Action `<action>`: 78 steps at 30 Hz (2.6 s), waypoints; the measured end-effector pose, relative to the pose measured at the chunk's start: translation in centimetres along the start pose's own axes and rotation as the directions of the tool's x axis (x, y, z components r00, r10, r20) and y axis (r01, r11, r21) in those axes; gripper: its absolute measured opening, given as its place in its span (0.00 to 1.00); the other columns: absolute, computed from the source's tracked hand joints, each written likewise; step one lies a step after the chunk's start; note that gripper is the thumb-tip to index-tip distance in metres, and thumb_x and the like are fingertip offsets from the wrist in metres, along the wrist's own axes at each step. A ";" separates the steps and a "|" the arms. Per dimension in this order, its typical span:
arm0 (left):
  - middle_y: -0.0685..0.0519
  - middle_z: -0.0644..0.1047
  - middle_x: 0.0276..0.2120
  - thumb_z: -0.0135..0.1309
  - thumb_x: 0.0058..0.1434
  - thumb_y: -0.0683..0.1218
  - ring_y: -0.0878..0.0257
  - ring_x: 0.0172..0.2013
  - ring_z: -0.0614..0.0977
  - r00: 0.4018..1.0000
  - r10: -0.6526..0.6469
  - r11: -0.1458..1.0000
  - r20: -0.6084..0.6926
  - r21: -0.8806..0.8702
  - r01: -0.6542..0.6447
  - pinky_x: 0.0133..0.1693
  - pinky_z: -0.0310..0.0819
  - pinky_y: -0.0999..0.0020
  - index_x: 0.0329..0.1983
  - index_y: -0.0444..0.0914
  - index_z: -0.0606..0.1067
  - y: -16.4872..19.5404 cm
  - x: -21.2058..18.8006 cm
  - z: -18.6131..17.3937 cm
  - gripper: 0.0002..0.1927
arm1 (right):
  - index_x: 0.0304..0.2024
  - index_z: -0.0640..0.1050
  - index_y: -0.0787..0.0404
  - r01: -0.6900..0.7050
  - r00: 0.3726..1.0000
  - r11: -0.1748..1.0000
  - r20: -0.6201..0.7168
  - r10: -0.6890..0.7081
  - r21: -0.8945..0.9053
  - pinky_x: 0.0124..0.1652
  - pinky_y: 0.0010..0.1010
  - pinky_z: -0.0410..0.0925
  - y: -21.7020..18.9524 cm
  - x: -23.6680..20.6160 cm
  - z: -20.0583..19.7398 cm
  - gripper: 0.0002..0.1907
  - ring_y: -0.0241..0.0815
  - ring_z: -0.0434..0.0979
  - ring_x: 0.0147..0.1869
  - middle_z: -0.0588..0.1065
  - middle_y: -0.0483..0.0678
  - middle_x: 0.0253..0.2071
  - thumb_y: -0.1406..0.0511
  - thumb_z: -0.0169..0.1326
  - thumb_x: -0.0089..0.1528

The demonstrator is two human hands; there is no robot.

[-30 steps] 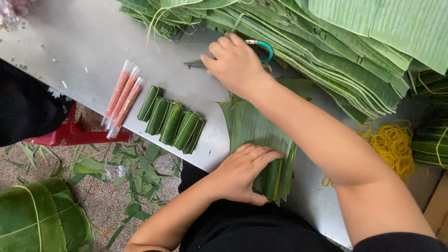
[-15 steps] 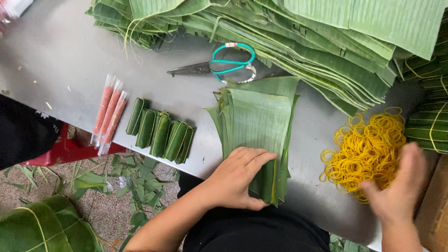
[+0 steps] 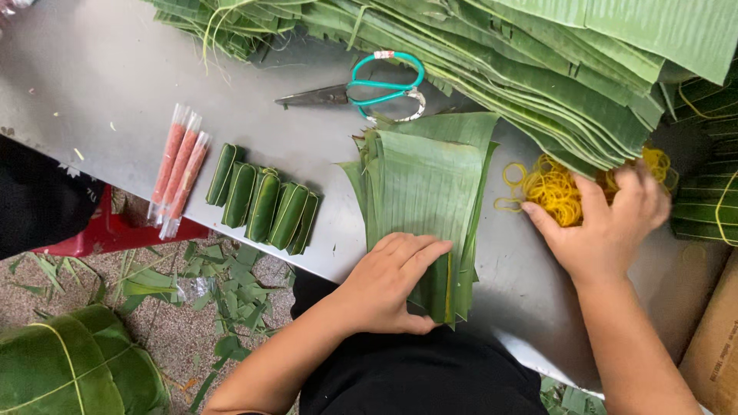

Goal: The person folds banana leaves, places a cylindrical pink food item inside, rolls the leaf into a tight cylinder, and secures it with a yellow rubber band. This is repeated multiple times, with finished bundles placed on the table.

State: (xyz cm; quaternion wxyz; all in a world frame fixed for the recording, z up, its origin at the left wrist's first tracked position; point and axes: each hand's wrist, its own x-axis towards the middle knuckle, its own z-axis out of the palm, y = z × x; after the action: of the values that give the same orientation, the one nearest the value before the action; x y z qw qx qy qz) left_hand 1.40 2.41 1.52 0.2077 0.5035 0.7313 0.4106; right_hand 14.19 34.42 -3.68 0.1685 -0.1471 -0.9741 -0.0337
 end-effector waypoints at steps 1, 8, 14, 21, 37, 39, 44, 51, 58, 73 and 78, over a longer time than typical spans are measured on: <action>0.42 0.70 0.61 0.71 0.42 0.54 0.44 0.60 0.73 1.000 -0.004 1.000 -0.002 0.004 0.004 0.65 0.64 0.50 0.71 0.36 0.62 0.1 -0.2 0.1 0.53 | 0.53 0.82 0.55 0.019 1.000 1.000 -0.023 -0.020 -0.010 0.68 0.54 0.52 -0.2 0.2 -0.7 0.32 0.59 0.59 0.73 0.65 0.55 0.63 0.42 0.71 0.58; 0.42 0.70 0.63 0.71 0.42 0.53 0.43 0.61 0.72 0.999 -0.023 0.996 0.036 -0.086 0.026 0.66 0.65 0.52 0.72 0.36 0.62 0.4 -0.2 -0.6 0.53 | 0.44 0.86 0.47 0.150 0.989 0.979 -0.007 -0.150 0.142 0.60 0.45 0.57 -3.9 1.0 -3.8 0.09 0.49 0.66 0.63 0.74 0.41 0.52 0.56 0.67 0.62; 0.43 0.70 0.64 0.74 0.42 0.55 0.44 0.65 0.71 1.000 -0.014 0.973 0.015 -0.232 0.017 0.68 0.63 0.53 0.72 0.37 0.64 0.3 0.0 -2.0 0.54 | 0.38 0.81 0.53 0.100 0.990 0.959 0.069 -0.123 0.267 0.55 0.43 0.60 -7.0 3.5 -4.1 0.03 0.48 0.73 0.55 0.76 0.41 0.46 0.64 0.63 0.63; 0.49 0.68 0.67 0.73 0.50 0.52 0.58 0.65 0.69 0.992 -0.115 0.372 0.052 -0.923 0.092 0.71 0.60 0.62 0.79 0.34 0.55 0.0 1.2 -0.8 0.58 | 0.42 0.71 0.61 -0.398 0.836 0.350 0.493 -0.243 0.848 0.39 0.34 0.71 -10.1 2.3 -7.8 0.02 0.43 0.77 0.36 0.75 0.48 0.33 0.69 0.49 0.67; 0.47 0.73 0.61 0.72 0.40 0.59 0.51 0.48 0.83 0.998 0.065 0.998 -0.012 0.016 -0.065 0.44 0.78 0.61 0.72 0.38 0.63 0.2 2.3 -4.8 0.56 | 0.46 0.74 0.65 -0.757 0.573 -0.602 0.700 -0.426 0.253 0.24 0.23 0.51 -9.3 3.4 -4.8 0.15 0.30 0.56 0.24 0.59 0.37 0.23 0.59 0.45 0.73; 0.45 0.73 0.61 0.72 0.38 0.58 0.50 0.46 0.82 0.998 0.042 0.992 -0.037 0.119 -0.038 0.42 0.77 0.59 0.72 0.37 0.62 0.0 2.6 -4.8 0.58 | 0.52 0.75 0.69 -0.757 0.637 -0.502 0.645 -0.423 0.418 0.26 0.23 0.52 -9.2 3.5 -4.8 0.18 0.30 0.55 0.26 0.59 0.38 0.24 0.59 0.47 0.71; 0.47 0.72 0.60 0.72 0.39 0.57 0.57 0.43 0.78 0.994 -0.107 0.963 -0.015 -0.249 0.100 0.47 0.77 0.65 0.73 0.39 0.64 -0.7 1.1 -6.2 0.57 | 0.52 0.77 0.71 -0.475 0.712 -0.880 0.589 -0.383 0.001 0.29 0.23 0.52 -5.2 7.3 -5.1 0.18 0.31 0.55 0.29 0.58 0.38 0.28 0.60 0.47 0.77; 0.48 0.71 0.59 0.73 0.38 0.58 0.55 0.46 0.74 0.994 -0.037 0.958 -0.107 -0.288 0.005 0.46 0.69 0.64 0.73 0.39 0.63 -0.6 -0.2 -7.3 0.58 | 0.50 0.80 0.71 -0.529 0.728 -0.811 0.625 -0.282 0.250 0.26 0.24 0.53 -4.1 7.7 -6.1 0.20 0.31 0.56 0.26 0.60 0.38 0.24 0.59 0.51 0.70; 0.49 0.71 0.60 0.77 0.36 0.55 0.55 0.48 0.76 0.955 -0.192 0.979 -0.226 -0.112 0.170 0.49 0.75 0.64 0.73 0.39 0.61 -2.1 2.6 -5.0 0.60 | 0.43 0.81 0.61 -0.161 0.797 0.130 0.207 -0.568 0.978 0.28 0.31 0.64 -10.5 5.9 -10.3 0.08 0.40 0.72 0.27 0.72 0.42 0.27 0.66 0.62 0.62; 0.43 0.69 0.66 0.71 0.53 0.53 0.53 0.66 0.69 0.915 -0.399 -0.170 0.059 -0.985 -0.011 0.70 0.58 0.56 0.76 0.29 0.59 0.4 2.0 -1.6 0.53 | 0.37 0.80 0.60 0.112 0.818 0.377 0.130 -0.560 0.919 0.30 0.36 0.70 -12.1 6.3 -8.6 0.09 0.48 0.79 0.32 0.77 0.46 0.29 0.62 0.63 0.58; 0.47 0.69 0.64 0.69 0.56 0.59 0.56 0.68 0.68 0.748 -0.486 0.564 -0.453 -0.816 -0.128 0.73 0.55 0.57 0.71 0.34 0.62 -1.0 1.9 -2.9 0.47 | 0.43 0.81 0.62 -0.516 0.600 -0.100 0.275 -0.752 0.851 0.35 0.35 0.70 -10.1 5.9 -8.5 0.14 0.43 0.81 0.36 0.80 0.48 0.33 0.60 0.60 0.60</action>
State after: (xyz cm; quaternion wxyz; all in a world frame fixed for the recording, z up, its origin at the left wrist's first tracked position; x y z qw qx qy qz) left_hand -2.05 2.85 2.59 0.1963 0.0983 0.5364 0.8149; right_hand 8.57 25.39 6.21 -0.2310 0.1453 -0.6138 0.7408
